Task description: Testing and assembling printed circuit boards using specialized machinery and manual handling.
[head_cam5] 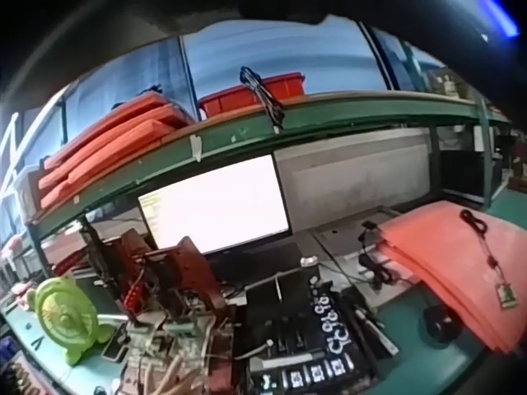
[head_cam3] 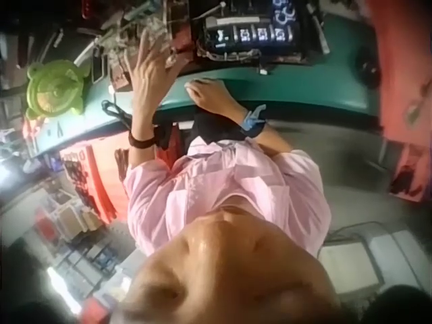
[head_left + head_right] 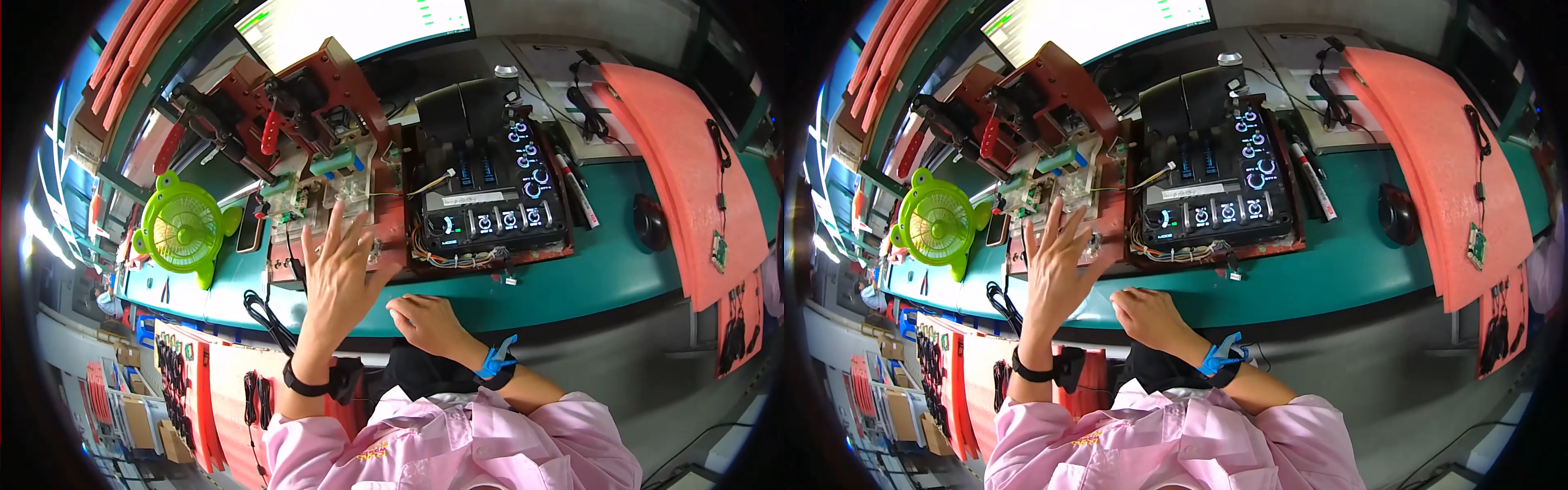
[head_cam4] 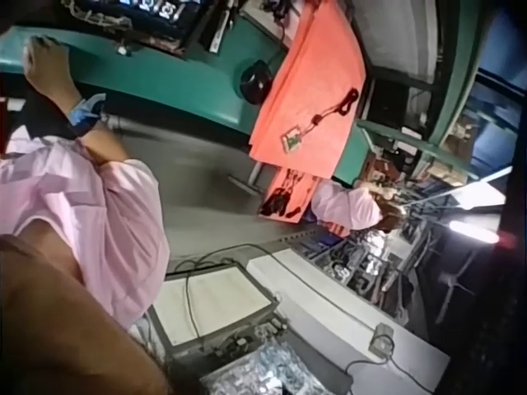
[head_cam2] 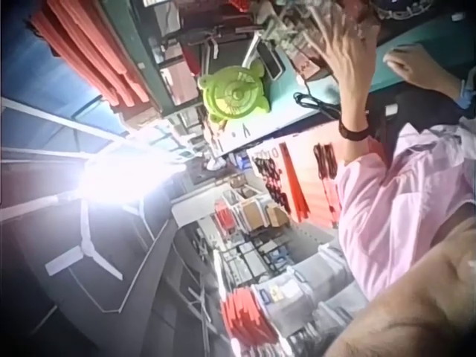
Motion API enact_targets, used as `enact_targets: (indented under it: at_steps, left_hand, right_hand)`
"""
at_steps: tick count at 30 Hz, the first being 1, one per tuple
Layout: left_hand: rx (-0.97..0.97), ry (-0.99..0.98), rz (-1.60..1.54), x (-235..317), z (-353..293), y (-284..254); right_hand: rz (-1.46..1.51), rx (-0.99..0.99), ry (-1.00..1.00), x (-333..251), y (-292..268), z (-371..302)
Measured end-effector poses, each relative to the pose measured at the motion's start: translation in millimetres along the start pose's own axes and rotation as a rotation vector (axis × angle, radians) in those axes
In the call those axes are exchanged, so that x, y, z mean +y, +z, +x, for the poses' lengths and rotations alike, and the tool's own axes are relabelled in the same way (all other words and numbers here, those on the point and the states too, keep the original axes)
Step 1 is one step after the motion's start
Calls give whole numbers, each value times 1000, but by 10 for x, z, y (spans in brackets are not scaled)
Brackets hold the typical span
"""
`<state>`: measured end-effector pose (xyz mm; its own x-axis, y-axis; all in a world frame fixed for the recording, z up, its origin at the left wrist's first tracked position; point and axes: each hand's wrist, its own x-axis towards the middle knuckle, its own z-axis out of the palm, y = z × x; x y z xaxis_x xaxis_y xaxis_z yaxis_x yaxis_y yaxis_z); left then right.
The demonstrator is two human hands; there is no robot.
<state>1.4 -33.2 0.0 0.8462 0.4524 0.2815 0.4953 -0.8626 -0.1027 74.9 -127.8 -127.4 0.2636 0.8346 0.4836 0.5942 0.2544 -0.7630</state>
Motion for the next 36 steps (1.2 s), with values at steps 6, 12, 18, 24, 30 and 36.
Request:
enact_targets:
  at_steps: [6, 12, 18, 24, 30, 36]
  left_hand:
    - [84, -111, -132, -33, -113, 131]
    - [30, -121, -139, -53, -217, 154]
    - [51, -130, -71, -61, -164, 111]
    - [121, -97, -68, -61, -145, 58]
    - [74, -64, -2, -304, 101, 105]
    - [174, 10, -41, -197, 88, 132]
  right_hand:
    - [14, 17, -27, 2, -39, -16]
    - [40, 21, -32, 20, -44, -17]
    - [21, -2, -34, 0, -34, -20]
    - [37, 16, -33, 24, -16, -18]
    - [43, 58, -48, 38, -3, -7]
    - [17, 43, -16, 58, -9, -9]
